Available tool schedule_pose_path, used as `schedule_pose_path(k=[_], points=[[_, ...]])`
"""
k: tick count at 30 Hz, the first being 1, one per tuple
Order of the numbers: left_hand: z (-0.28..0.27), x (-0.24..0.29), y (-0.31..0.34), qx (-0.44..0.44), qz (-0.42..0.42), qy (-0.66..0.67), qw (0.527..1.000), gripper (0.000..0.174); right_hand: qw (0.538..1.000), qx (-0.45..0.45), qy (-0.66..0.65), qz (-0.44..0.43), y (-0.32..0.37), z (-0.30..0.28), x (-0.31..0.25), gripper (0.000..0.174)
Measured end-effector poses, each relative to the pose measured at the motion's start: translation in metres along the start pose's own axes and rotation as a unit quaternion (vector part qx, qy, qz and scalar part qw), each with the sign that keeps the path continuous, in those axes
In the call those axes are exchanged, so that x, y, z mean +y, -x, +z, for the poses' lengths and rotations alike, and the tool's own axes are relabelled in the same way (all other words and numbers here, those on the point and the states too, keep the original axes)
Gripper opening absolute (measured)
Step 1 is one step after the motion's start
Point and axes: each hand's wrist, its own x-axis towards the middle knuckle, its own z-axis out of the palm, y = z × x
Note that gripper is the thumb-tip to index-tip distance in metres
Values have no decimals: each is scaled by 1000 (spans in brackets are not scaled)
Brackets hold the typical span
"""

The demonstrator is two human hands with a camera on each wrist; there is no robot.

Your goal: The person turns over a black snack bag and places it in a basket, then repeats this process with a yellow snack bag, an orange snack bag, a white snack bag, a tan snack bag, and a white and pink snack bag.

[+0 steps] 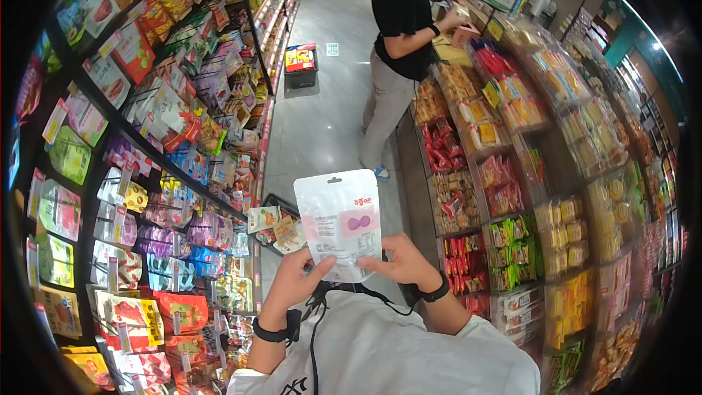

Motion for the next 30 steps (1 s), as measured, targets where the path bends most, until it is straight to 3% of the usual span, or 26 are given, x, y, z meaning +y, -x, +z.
schedule_pose_path(k=[6, 9, 15, 17, 24, 30], points=[[-42, -16, 0, 39, -1, 21, 999, 26, 999, -41, 34, -7, -53, 23, -2, 29], [-64, -17, -1, 66, 11, 4, 998, 25, 994, -82, 57, 47, -82, 33, -14, 21], [-105, -30, -1, 107, 2, -18, 994, 22, 992, -120, -7, -23, -138, 62, 2, 27], [-116, -32, -4, 119, -12, -29, 992, 22, 989, -144, 14, -1, -156, 65, 0, 24], [-121, -44, -32, 159, -57, -31, 985, 24, 977, -210, 22, 14, -211, 46, 17, 26], [-94, -47, -109, 225, -67, -10, 972, 27, 973, -227, 35, -15, -269, -17, 40, 29]])
